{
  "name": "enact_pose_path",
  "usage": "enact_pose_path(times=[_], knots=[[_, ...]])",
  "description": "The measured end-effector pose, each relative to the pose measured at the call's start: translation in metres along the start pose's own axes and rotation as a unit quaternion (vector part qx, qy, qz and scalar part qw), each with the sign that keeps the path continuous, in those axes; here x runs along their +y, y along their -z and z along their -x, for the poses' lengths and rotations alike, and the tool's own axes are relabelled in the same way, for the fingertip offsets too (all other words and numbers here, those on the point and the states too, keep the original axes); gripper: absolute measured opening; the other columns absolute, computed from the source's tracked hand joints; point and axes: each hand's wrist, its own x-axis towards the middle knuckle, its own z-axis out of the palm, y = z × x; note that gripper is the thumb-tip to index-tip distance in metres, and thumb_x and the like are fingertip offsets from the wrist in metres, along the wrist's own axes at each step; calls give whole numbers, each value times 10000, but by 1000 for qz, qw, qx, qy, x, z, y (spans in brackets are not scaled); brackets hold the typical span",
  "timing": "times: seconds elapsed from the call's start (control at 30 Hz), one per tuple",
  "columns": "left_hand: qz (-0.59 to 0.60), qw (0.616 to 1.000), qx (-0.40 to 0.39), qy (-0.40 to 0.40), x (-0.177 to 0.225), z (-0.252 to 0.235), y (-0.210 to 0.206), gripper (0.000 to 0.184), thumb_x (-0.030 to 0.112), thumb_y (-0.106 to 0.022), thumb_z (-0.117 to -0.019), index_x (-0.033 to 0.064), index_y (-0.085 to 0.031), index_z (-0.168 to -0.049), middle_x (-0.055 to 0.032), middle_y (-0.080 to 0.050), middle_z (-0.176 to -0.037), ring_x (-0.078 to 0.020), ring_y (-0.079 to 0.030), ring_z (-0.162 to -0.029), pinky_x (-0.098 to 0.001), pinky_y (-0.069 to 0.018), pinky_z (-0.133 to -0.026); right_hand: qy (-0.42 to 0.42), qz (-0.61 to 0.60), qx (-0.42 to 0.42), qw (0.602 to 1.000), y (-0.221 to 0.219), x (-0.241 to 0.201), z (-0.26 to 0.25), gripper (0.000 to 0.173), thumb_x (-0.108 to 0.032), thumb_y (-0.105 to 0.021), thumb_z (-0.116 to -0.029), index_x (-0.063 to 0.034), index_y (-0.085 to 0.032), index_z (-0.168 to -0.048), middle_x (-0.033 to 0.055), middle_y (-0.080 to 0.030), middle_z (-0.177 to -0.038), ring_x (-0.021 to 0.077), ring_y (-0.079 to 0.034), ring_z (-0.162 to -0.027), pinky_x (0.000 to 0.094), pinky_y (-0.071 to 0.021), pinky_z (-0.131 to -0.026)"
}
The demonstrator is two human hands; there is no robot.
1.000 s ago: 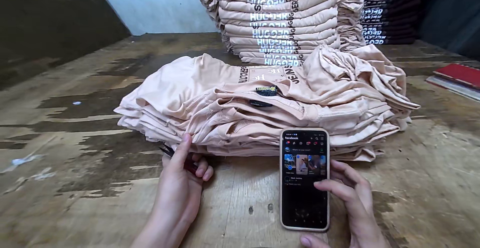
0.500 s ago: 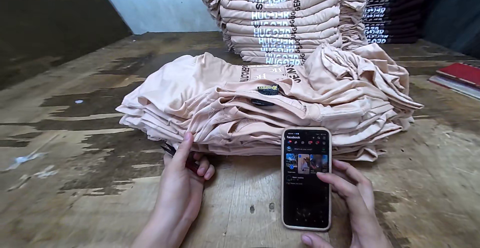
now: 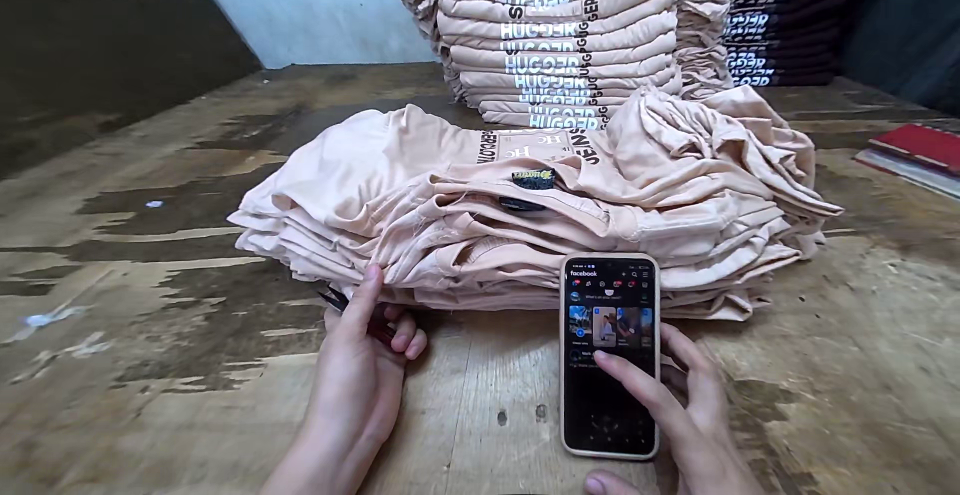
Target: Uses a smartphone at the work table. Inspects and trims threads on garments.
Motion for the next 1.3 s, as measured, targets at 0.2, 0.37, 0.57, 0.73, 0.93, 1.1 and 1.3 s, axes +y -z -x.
enact_pose_path(times=[0.2, 0.37, 0.57, 0.73, 0.93, 1.1, 1.3], knots=[[2, 1000, 5, 1, 0, -1, 1, 288, 447, -504, -1065, 172, -581, -1028, 15, -494, -638, -84, -448, -438, -242, -448, -406, 2, -14, 24, 1000, -2, 3, -1, 899, -605, -824, -771, -401, -422, -1549, 298, -304, -1560, 355, -384, -1437, 499, -427, -1128], [2, 1000, 1, -1, 0, 0, 1, 296, 448, -500, -1066, 172, -593, -1014, 14, -494, -639, -83, -444, -438, -239, -445, -405, 18, -27, 35, 999, -3, 6, 0, 975, -591, -837, -766, -358, -363, -1585, 296, -302, -1563, 343, -374, -1453, 484, -422, -1145], [0, 1000, 3, 1, 0, 0, 1, 296, 442, -498, -1068, 168, -594, -1006, 15, -495, -633, -81, -445, -437, -238, -446, -407, 17, -72, 65, 995, -6, 8, -1, 1060, -529, -886, -736, -167, -353, -1579, 282, -338, -1545, 324, -428, -1425, 446, -491, -1113], [-1, 1000, -3, -5, -1, -1, 1, 285, 439, -500, -1068, 176, -601, -1026, 16, -500, -636, -83, -453, -440, -240, -450, -410, -6, 3, 28, 1000, -4, 2, -3, 1026, -648, -822, -744, -290, -375, -1594, 324, -310, -1560, 389, -414, -1414, 537, -442, -1108], [-3, 1000, -4, -3, -1, -2, 2, 306, 441, -483, -1073, 169, -594, -986, 21, -483, -622, -81, -442, -431, -237, -440, -402, -14, 73, -24, 997, -4, -5, -3, 1005, -740, -752, -746, -453, -303, -1599, 343, -279, -1582, 456, -378, -1443, 605, -409, -1117], [-5, 1000, 1, -3, -1, -2, 1, 294, 439, -482, -1075, 174, -587, -1005, 22, -487, -612, -78, -448, -434, -237, -441, -407, -9, 63, -31, 997, -3, -5, -3, 982, -734, -751, -754, -484, -301, -1591, 332, -259, -1596, 445, -363, -1455, 604, -401, -1124], [4, 1000, 4, 1, 0, -2, 1, 291, 430, -492, -1073, 166, -583, -993, 21, -478, -609, -82, -440, -427, -234, -437, -401, 14, 31, 8, 999, -5, 0, 0, 1068, -705, -783, -742, -351, -288, -1620, 327, -290, -1581, 382, -378, -1461, 540, -420, -1135]])
